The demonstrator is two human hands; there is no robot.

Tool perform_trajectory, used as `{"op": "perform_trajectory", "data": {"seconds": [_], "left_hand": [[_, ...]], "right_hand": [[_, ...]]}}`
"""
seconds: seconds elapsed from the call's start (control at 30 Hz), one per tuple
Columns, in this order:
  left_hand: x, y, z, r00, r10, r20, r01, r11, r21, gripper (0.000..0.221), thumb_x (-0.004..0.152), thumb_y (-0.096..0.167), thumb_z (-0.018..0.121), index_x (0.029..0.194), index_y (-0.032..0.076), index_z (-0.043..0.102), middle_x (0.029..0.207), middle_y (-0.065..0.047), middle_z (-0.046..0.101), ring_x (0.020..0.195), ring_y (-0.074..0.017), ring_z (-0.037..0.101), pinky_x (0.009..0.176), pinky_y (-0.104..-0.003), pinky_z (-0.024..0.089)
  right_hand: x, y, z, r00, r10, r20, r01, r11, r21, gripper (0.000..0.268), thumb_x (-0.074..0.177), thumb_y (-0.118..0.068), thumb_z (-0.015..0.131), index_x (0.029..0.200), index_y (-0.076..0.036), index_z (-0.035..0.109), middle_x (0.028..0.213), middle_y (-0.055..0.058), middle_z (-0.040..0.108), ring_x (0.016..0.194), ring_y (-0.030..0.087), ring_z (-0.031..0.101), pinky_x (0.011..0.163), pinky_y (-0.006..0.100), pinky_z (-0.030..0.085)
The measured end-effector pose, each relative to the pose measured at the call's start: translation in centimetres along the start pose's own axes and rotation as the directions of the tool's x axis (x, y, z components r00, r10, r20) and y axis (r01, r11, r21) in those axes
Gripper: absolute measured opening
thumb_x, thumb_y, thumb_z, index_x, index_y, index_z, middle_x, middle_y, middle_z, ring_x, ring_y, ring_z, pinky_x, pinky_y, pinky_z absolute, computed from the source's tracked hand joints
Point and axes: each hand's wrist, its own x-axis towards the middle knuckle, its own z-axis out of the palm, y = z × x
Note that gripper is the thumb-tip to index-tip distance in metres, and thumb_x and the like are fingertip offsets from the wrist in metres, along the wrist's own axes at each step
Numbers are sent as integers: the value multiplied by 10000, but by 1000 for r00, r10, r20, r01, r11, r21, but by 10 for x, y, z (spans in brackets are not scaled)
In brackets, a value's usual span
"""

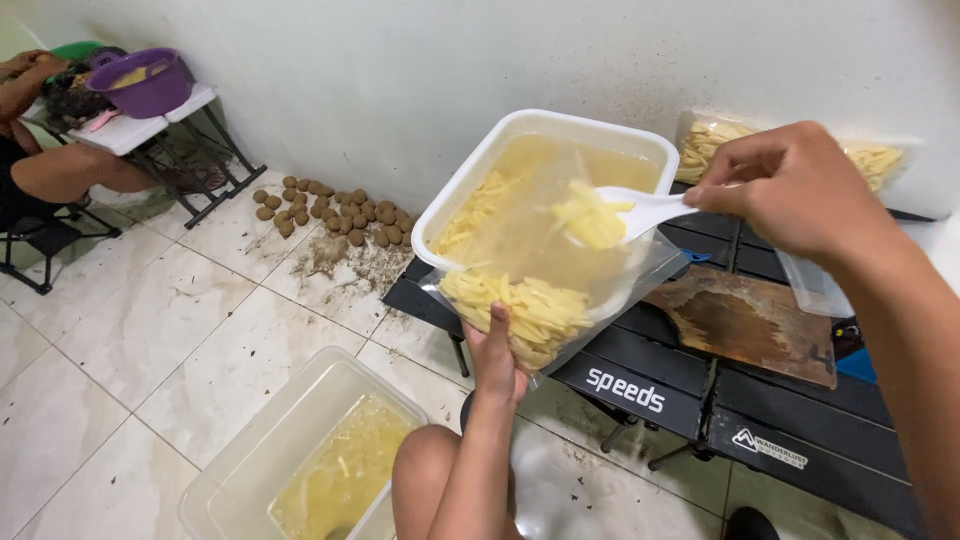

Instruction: Scooping sliced food products from a water-filled container into a plastic bag using a spoon.

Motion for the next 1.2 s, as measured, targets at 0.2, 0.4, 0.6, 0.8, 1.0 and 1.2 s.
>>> {"op": "perform_trajectory", "data": {"seconds": [0.2, 0.4, 0.6, 0.8, 1.0, 1.2], "left_hand": [[-3, -6, 1, 1000, 11, 22, -11, 1000, -15, 1141, 628, 394, 842, 1587, 152, 272, 1537, -217, 504, 1365, -395, 543, 1048, -562, 519], [5, -27, -16, 996, 79, 31, -79, 997, 5, 913, 857, 376, 788, 1592, 231, 265, 1524, -161, 508, 1309, -360, 566, 999, -545, 571], [7, -26, -22, 996, 80, -42, -80, 997, -19, 837, 937, 412, 698, 1611, 227, 236, 1560, -166, 453, 1353, -414, 510, 1050, -583, 514], [-11, 2, 18, 998, -31, -60, 21, 986, -164, 732, 961, 608, 535, 1596, 343, 283, 1575, -82, 445, 1375, -400, 508, 1099, -599, 470], [-17, 7, 27, 986, -103, -133, 71, 972, -226, 720, 932, 608, 572, 1544, 256, 430, 1535, -103, 491, 1387, -362, 509, 1146, -574, 426], [-9, -5, 15, 994, -83, -76, 60, 962, -266, 691, 866, 471, 555, 1434, 78, 545, 1345, -180, 640, 1222, -386, 623, 997, -516, 539]], "right_hand": [[0, -34, 27, 988, -50, 147, 77, 981, -180, 144, 872, -251, 799, 837, -115, 831, 973, 63, 829, 955, 238, 709, 911, 452, 513], [-6, -60, 47, 947, -204, 248, 269, 926, -266, 174, 801, -168, 716, 806, -68, 859, 693, 183, 741, 677, 353, 671, 699, 404, 502], [-11, -82, 54, 930, -210, 303, 304, 902, -307, 248, 644, -110, 719, 832, -139, 879, 633, 116, 743, 658, 356, 701, 717, 405, 545], [-17, -92, 48, 924, -198, 328, 298, 910, -289, 204, 729, -198, 782, 900, -141, 878, 662, 97, 785, 659, 305, 719, 772, 408, 556], [-22, -101, 36, 930, -183, 318, 257, 944, -209, 245, 779, -148, 792, 1009, -93, 857, 742, 161, 805, 572, 275, 636, 663, 368, 520], [-16, -90, 37, 963, -99, 250, 124, 988, -87, 159, 847, -265, 890, 933, -131, 881, 618, 116, 698, 562, 196, 597, 589, 331, 393]]}}
